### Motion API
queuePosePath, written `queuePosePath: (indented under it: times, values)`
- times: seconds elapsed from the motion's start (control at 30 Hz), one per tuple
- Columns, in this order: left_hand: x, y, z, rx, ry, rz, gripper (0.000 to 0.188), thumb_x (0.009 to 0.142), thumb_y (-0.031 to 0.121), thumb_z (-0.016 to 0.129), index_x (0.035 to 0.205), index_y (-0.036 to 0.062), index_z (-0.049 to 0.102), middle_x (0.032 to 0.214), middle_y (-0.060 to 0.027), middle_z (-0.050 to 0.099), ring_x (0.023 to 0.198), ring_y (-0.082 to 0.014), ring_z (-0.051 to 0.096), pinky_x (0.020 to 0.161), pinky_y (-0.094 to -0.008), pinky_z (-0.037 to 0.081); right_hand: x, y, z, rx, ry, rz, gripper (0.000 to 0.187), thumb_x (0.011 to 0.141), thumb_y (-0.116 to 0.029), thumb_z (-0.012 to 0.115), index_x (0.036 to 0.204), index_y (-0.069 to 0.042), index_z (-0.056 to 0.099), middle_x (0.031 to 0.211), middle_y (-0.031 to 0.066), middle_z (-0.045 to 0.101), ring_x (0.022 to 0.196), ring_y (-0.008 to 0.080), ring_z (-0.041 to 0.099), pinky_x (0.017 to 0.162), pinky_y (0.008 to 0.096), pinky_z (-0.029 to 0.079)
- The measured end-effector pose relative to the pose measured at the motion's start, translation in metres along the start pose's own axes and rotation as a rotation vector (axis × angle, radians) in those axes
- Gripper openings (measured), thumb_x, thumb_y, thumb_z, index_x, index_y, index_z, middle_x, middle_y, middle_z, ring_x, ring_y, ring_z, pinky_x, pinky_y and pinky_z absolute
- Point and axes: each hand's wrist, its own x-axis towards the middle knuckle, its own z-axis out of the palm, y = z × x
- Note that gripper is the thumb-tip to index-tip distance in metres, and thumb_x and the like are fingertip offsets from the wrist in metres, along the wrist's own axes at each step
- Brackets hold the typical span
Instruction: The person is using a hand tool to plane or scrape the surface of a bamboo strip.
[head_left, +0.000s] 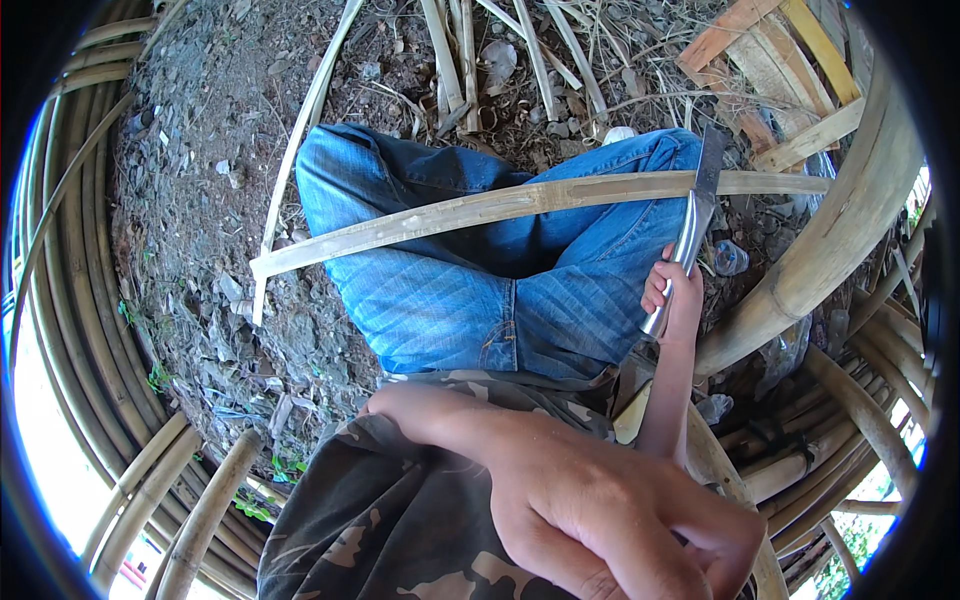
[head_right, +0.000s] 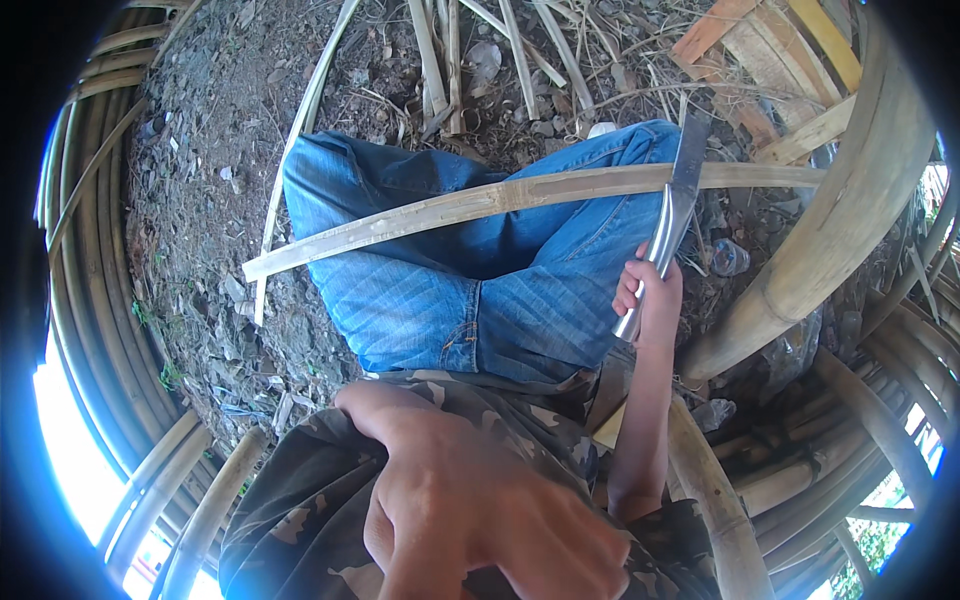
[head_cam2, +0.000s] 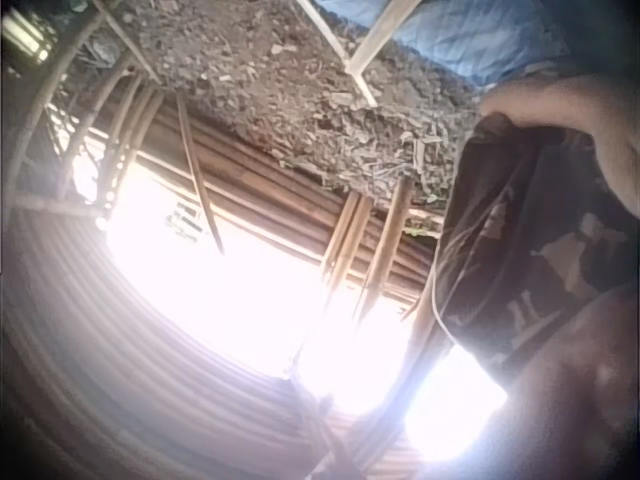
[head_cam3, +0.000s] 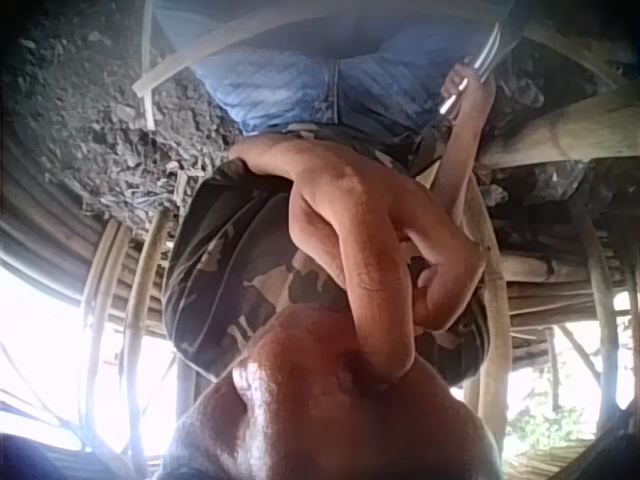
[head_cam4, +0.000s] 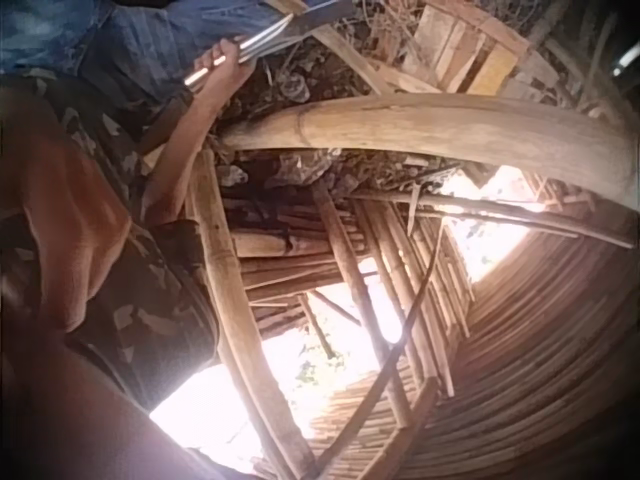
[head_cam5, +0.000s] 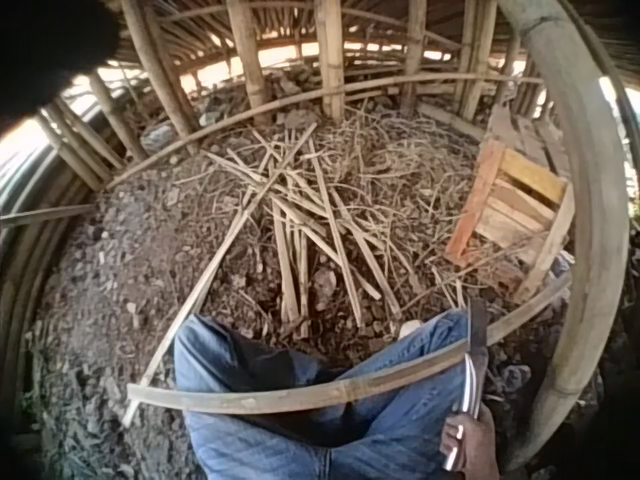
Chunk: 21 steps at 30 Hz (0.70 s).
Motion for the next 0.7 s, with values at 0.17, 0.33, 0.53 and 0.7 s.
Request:
queuePosePath:
  times: [0.17, 0.33, 0.53, 0.7]
  values:
    - [0.015, 0.058, -0.029, 0.518, -0.367, -0.345, 0.019, 0.097, 0.015, 0.053, 0.096, -0.0001, 0.065, 0.109, -0.0176, 0.055, 0.094, -0.0268, 0.058, 0.08, -0.0386, 0.047, 0.0, 0.0, 0.0, 0.003, -0.017, -0.011, 0.019, 0.081, -0.006, 0.057, 0.098, -0.01, 0.049, 0.062, 0.0007, 0.042, 0.043, 0.0089, 0.04, 0.039, 0.026, 0.033]
    - [-0.018, 0.097, -0.046, 1.347, -0.048, -0.54, 0.036, 0.098, 0.033, 0.055, 0.08, 0.0042, 0.067, 0.1, -0.0175, 0.064, 0.086, -0.0317, 0.063, 0.076, -0.041, 0.051, 0.002, 0.001, -0.001, -0.003, 0.013, 0.018, 0.018, 0.082, -0.006, 0.057, 0.097, -0.01, 0.049, 0.062, 0.0003, 0.043, 0.043, 0.0088, 0.04, 0.039, 0.0257, 0.033]
    - [-0.08, 0.146, -0.079, 0.059, 0.705, -0.281, 0.062, 0.1, 0.061, 0.026, 0.139, 0.0183, 0.046, 0.153, -0.0136, 0.035, 0.137, -0.0328, 0.038, 0.113, -0.0533, 0.026, 0.001, 0.002, -0.002, 0.021, -0.031, -0.007, 0.018, 0.083, -0.007, 0.058, 0.098, -0.01, 0.049, 0.062, 0.0, 0.044, 0.043, 0.0087, 0.041, 0.038, 0.0257, 0.033]
    - [-0.089, 0.155, -0.081, 0.024, 0.788, -0.12, 0.059, 0.101, 0.06, 0.021, 0.153, 0.0333, 0.027, 0.164, -0.0021, 0.008, 0.149, -0.0256, 0.015, 0.118, -0.0551, 0.015, -0.002, -0.001, 0.0, -0.002, -0.015, -0.01, 0.017, 0.084, -0.006, 0.058, 0.098, -0.01, 0.05, 0.062, -0.0002, 0.044, 0.044, 0.0087, 0.042, 0.039, 0.0248, 0.035]
